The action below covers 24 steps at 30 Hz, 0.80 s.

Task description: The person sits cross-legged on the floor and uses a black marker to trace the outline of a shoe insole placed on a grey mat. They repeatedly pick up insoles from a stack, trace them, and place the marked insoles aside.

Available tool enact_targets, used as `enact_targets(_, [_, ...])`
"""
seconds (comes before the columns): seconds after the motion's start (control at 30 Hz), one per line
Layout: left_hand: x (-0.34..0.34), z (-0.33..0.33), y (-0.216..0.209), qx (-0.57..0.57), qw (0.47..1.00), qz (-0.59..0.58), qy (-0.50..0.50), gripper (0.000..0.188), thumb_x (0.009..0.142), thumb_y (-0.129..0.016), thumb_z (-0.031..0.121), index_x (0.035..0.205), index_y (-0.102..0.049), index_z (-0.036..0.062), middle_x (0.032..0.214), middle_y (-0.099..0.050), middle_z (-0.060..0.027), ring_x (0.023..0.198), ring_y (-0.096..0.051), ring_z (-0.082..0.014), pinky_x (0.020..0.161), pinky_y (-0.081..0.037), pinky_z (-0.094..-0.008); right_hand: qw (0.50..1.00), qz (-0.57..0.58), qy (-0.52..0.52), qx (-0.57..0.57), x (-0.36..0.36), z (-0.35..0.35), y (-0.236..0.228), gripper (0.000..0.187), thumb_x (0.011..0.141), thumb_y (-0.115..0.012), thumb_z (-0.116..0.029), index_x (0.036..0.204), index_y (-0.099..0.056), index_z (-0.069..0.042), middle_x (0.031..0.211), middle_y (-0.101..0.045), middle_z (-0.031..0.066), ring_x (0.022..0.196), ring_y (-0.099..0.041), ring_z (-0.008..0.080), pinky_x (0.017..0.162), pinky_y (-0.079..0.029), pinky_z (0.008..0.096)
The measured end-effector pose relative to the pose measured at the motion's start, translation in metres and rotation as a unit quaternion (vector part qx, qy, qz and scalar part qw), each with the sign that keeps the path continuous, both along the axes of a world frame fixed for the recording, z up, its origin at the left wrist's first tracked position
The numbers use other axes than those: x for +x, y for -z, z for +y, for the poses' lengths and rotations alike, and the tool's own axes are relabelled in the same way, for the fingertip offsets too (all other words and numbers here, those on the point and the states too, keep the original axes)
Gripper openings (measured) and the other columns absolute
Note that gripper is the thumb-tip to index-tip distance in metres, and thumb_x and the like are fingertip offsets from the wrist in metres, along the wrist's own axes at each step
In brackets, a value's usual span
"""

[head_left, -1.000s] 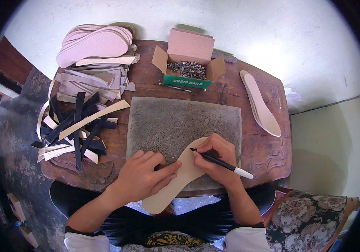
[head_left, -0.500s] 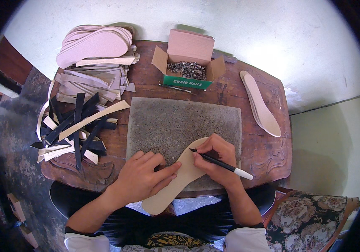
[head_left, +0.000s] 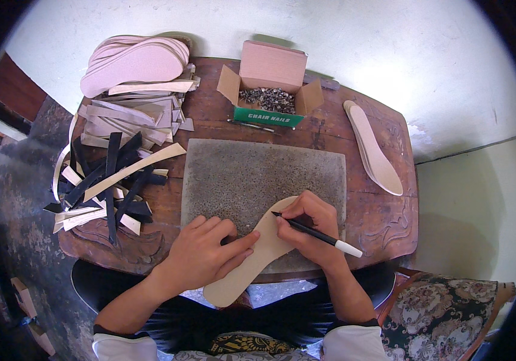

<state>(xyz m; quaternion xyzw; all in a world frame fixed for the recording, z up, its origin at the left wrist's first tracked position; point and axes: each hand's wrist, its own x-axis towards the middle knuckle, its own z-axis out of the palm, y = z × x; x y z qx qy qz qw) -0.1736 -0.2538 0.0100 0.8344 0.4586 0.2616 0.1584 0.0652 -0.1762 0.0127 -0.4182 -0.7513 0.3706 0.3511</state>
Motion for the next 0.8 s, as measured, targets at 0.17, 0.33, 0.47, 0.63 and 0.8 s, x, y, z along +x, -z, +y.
enact_targets(0.17, [0.0005,0.0002,-0.0008,-0.005,1.000,0.002,0.000,0.032,0.088,-0.078,0.027,0.120,-0.077,0.0208,0.085,-0.053,0.0008,0.079,-0.056,-0.0182,0.071,-0.042,-0.0346,1.000,-0.002,-0.002,0.006,0.0000,0.0003,0.0004,0.018,0.076,-0.081,-0.004,0.082,-0.064,-0.001,0.080,-0.062,0.0098,0.070,-0.065,0.0215,0.063,-0.051,0.0314])
enact_targets(0.33, [0.0007,0.0003,-0.0016,-0.003,1.000,0.003,-0.002,0.032,0.088,-0.078,0.026,0.119,-0.077,0.0209,0.085,-0.053,0.0010,0.079,-0.056,-0.0180,0.071,-0.041,-0.0345,1.000,0.006,-0.003,0.008,-0.0006,0.0002,0.0004,0.018,0.076,-0.081,-0.003,0.082,-0.064,-0.001,0.080,-0.062,0.0097,0.070,-0.064,0.0212,0.063,-0.051,0.0311])
enact_targets(0.47, [0.0010,-0.0001,-0.0001,0.000,1.000,-0.001,-0.005,0.032,0.088,-0.078,0.026,0.119,-0.077,0.0208,0.084,-0.053,0.0011,0.078,-0.056,-0.0179,0.070,-0.041,-0.0346,1.000,0.005,-0.003,0.002,-0.0005,0.0003,-0.0006,0.018,0.076,-0.081,-0.003,0.082,-0.064,-0.001,0.081,-0.062,0.0097,0.069,-0.065,0.0210,0.063,-0.051,0.0309])
enact_targets(0.63, [0.0010,0.0005,-0.0004,0.001,1.000,-0.002,-0.001,0.033,0.087,-0.078,0.026,0.119,-0.077,0.0204,0.084,-0.053,0.0012,0.078,-0.057,-0.0180,0.070,-0.042,-0.0346,1.000,0.009,-0.003,-0.003,0.0007,-0.0001,0.0023,0.018,0.076,-0.081,-0.003,0.082,-0.064,-0.001,0.081,-0.062,0.0094,0.069,-0.064,0.0205,0.062,-0.051,0.0307])
enact_targets(0.8, [0.0013,0.0007,-0.0001,0.004,1.000,-0.006,-0.004,0.033,0.087,-0.079,0.026,0.119,-0.077,0.0204,0.084,-0.054,0.0011,0.077,-0.057,-0.0181,0.070,-0.042,-0.0346,1.000,-0.001,-0.004,0.007,0.0004,0.0008,0.0001,0.018,0.076,-0.081,-0.003,0.083,-0.064,-0.002,0.081,-0.062,0.0092,0.070,-0.065,0.0204,0.062,-0.051,0.0306])
